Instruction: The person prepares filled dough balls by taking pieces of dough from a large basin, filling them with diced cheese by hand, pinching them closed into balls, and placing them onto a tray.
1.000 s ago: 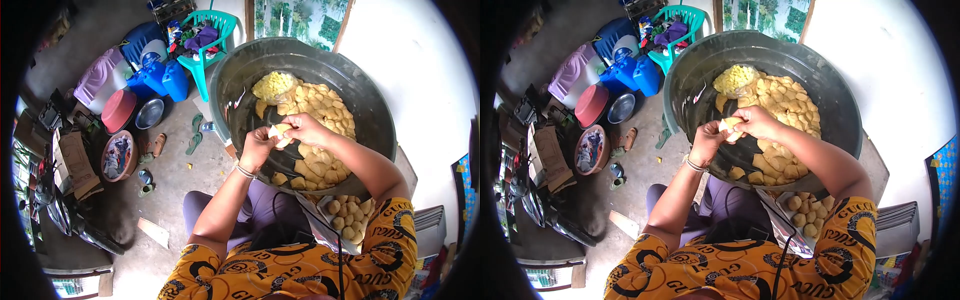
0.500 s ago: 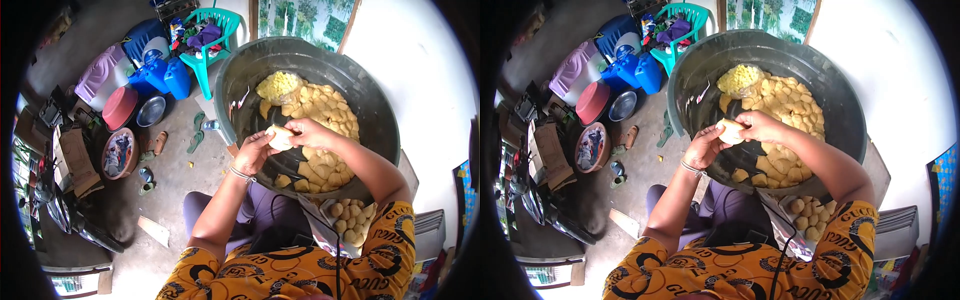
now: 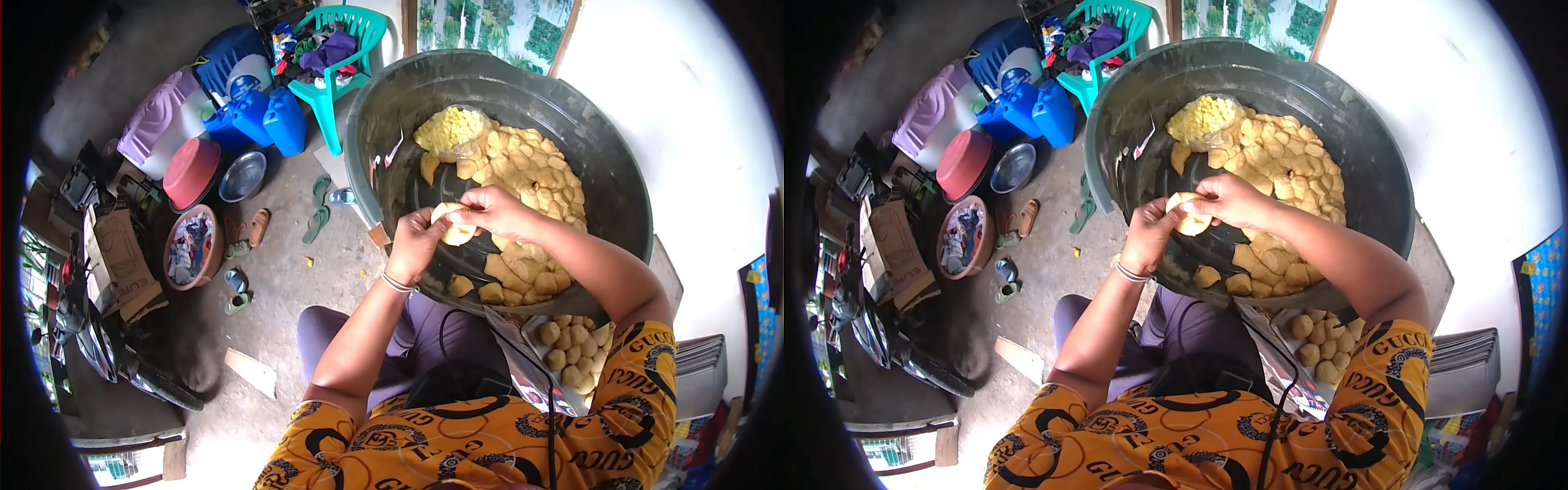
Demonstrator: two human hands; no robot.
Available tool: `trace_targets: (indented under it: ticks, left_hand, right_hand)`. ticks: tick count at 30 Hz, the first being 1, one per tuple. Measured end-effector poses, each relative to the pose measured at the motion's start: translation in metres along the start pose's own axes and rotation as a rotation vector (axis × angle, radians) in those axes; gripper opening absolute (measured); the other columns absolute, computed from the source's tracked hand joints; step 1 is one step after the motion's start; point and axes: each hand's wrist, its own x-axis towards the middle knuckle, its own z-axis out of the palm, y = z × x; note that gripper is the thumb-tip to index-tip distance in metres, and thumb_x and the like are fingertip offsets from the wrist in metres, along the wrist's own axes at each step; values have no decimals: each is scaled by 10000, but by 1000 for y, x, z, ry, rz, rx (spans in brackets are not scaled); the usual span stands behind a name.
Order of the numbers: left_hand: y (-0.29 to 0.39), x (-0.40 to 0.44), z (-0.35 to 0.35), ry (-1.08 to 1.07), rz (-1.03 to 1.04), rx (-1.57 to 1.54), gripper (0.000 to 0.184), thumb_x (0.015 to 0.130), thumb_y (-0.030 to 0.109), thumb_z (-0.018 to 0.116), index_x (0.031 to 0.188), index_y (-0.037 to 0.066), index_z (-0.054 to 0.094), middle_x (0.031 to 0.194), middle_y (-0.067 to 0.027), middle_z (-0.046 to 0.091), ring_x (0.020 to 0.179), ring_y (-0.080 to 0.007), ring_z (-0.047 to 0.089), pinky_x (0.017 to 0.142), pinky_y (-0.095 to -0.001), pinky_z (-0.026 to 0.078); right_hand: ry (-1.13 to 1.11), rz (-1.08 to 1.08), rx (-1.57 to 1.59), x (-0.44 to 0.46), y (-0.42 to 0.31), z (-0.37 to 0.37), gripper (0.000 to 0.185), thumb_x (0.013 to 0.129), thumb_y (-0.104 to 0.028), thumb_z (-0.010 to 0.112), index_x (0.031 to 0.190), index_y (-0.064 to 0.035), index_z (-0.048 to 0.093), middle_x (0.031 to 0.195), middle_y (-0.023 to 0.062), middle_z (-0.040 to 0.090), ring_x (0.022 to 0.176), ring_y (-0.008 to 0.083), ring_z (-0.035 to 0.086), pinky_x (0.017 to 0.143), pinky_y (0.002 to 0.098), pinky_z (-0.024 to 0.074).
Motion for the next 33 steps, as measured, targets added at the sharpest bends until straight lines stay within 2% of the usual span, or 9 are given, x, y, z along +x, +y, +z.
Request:
trace_targets:
  ticks: [4, 8, 12, 15, 16, 23, 28, 29, 33]
  left_hand:
    - [9, -5, 6, -5, -98, -215, 276, 883, 178, 619, 1040, -49, 599, 963, -78, 656, 834, -127, 621, 748, -259, 497]
    - [3, 1, 4, -58, -52, -149, 287, 835, 105, 670, 1062, -43, 576, 982, -82, 651, 860, -136, 623, 782, -268, 499]
    - [-1, -4, -1, -16, -43, -90, 243, 835, 44, 649, 1051, -43, 580, 964, -84, 651, 857, -147, 628, 777, -271, 504]
    - [-5, -7, -5, -68, -91, -159, 225, 841, 37, 636, 1044, -42, 581, 957, -87, 652, 853, -151, 632, 770, -272, 507]
    - [-5, -8, -6, -76, -108, -162, 223, 842, 38, 634, 1044, -42, 580, 956, -89, 651, 853, -154, 633, 766, -277, 511]
    - [-1, -9, -4, -73, -185, -160, 244, 841, 88, 653, 1035, -35, 572, 944, -81, 643, 827, -164, 636, 718, -286, 531]
    - [1, -8, 1, 3, -135, 18, 207, 843, 162, 678, 909, -18, 599, 804, -22, 627, 686, -69, 564, 602, -208, 449]
    - [1, -9, 3, 11, -125, 44, 198, 852, 168, 672, 863, -16, 600, 750, -8, 608, 630, -45, 526, 551, -194, 421]
    - [-9, -11, 1, -57, -32, 267, 207, 844, 173, 674, 835, -22, 605, 712, -9, 600, 616, -53, 497, 551, -221, 412]
  right_hand:
    - [64, -68, 7, -1, -1, -5, 196, 908, -194, 577, 879, -2, 598, 774, 32, 608, 666, 89, 570, 575, 234, 487]
    - [100, 52, 159, -7, -11, -3, 179, 886, -172, 606, 906, 5, 590, 805, 35, 611, 676, 87, 572, 568, 221, 483]
    - [-53, -88, 114, -5, 3, -1, 219, 839, -116, 656, 986, 20, 568, 850, 62, 612, 680, 93, 569, 557, 221, 478]
    - [-83, -6, -1, 0, 8, 0, 185, 864, -83, 621, 1000, 18, 548, 916, 55, 605, 804, 111, 571, 639, 240, 497]
    - [-58, -38, 64, 0, 10, 2, 226, 809, -34, 621, 1010, 45, 557, 872, 76, 610, 705, 106, 574, 586, 234, 492]
    - [-248, 136, 28, -5, 2, -16, 324, 878, -186, 594, 1110, 33, 539, 937, 64, 607, 771, 125, 586, 683, 256, 504]
    - [-82, 229, -323, 1, 11, -45, 561, 867, -336, 617, 1295, -18, 444, 1087, 161, 616, 888, 185, 606, 768, 326, 499]
    - [-25, 138, -485, 5, 29, -56, 559, 860, -328, 619, 1288, -11, 449, 1126, 173, 608, 972, 234, 611, 831, 350, 483]
    - [61, 306, -937, -10, 52, -75, 462, 823, -287, 646, 1198, -39, 541, 1125, 162, 610, 1037, 295, 587, 891, 362, 455]
